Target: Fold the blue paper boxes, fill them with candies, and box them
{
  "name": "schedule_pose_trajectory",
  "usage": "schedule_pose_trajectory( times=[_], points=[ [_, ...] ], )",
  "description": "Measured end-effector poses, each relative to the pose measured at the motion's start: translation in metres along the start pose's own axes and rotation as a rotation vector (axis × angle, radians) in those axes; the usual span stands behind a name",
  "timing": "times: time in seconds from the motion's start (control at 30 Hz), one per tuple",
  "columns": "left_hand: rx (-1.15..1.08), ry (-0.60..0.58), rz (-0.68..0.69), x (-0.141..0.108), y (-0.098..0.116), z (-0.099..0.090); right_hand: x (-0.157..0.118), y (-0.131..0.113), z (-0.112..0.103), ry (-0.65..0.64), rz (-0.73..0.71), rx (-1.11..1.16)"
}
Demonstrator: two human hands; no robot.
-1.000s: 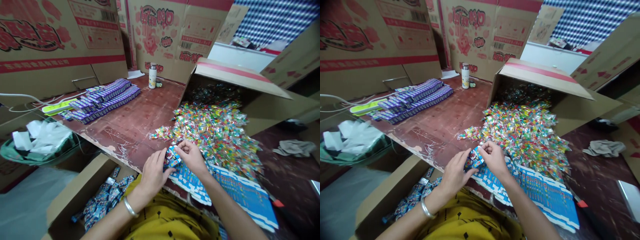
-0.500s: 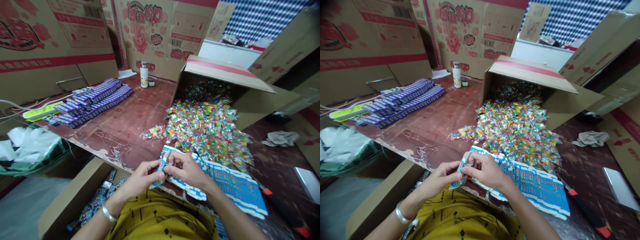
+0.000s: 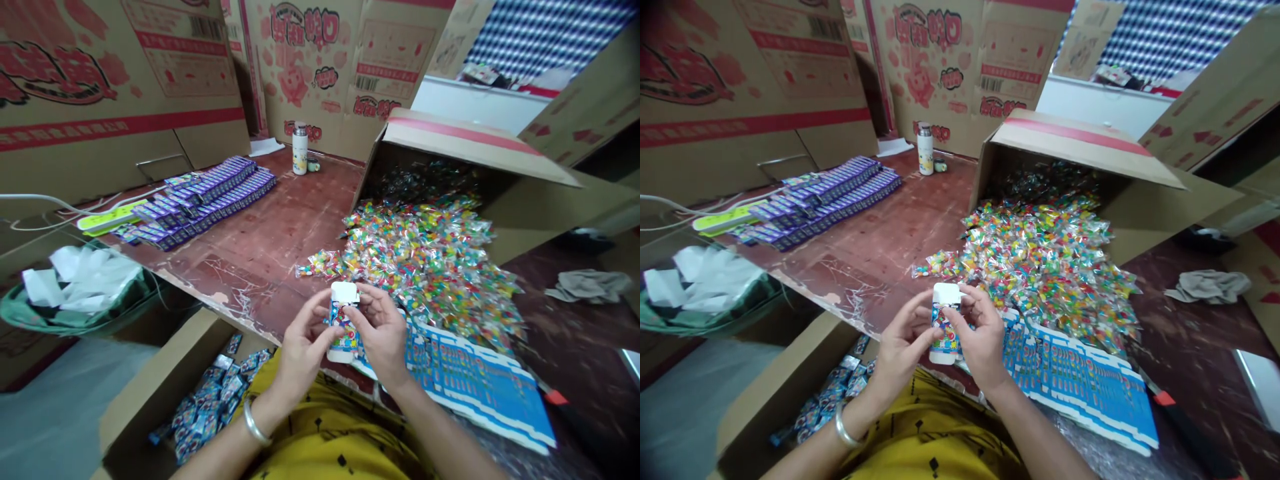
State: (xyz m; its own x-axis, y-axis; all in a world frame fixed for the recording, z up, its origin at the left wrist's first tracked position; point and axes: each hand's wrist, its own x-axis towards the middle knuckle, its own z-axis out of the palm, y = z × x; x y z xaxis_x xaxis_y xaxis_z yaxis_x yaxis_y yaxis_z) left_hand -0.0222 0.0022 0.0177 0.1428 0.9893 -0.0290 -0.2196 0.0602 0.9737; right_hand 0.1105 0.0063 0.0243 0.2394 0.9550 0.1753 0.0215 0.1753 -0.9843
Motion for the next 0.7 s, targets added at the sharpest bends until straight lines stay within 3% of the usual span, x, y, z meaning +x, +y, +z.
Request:
schedule_pose_trajectory(
  times=[0.13,0.3,0.5,0.7],
  points=[
    [0.033,-0.114,-0.005,0.002,0.002,-0.007,-0.001,0.01,-0.001,0.019,-0.09,-0.126],
    [-0.01,-0.22,-0.051,0.005,0.002,-0.011,0.002,0.008,-0.007,-0.083,-0.153,-0.23],
    [-0.093,-0.108,-0.071,0.006,0.001,-0.01,0.007,-0.002,-0.004,-0.086,-0.076,-0.051],
    [-0.03,-0.08,-0.053,0.002,0.004,-0.015,0.018,-0.01,-0.004,-0.304,0.05,-0.038]
  ],
)
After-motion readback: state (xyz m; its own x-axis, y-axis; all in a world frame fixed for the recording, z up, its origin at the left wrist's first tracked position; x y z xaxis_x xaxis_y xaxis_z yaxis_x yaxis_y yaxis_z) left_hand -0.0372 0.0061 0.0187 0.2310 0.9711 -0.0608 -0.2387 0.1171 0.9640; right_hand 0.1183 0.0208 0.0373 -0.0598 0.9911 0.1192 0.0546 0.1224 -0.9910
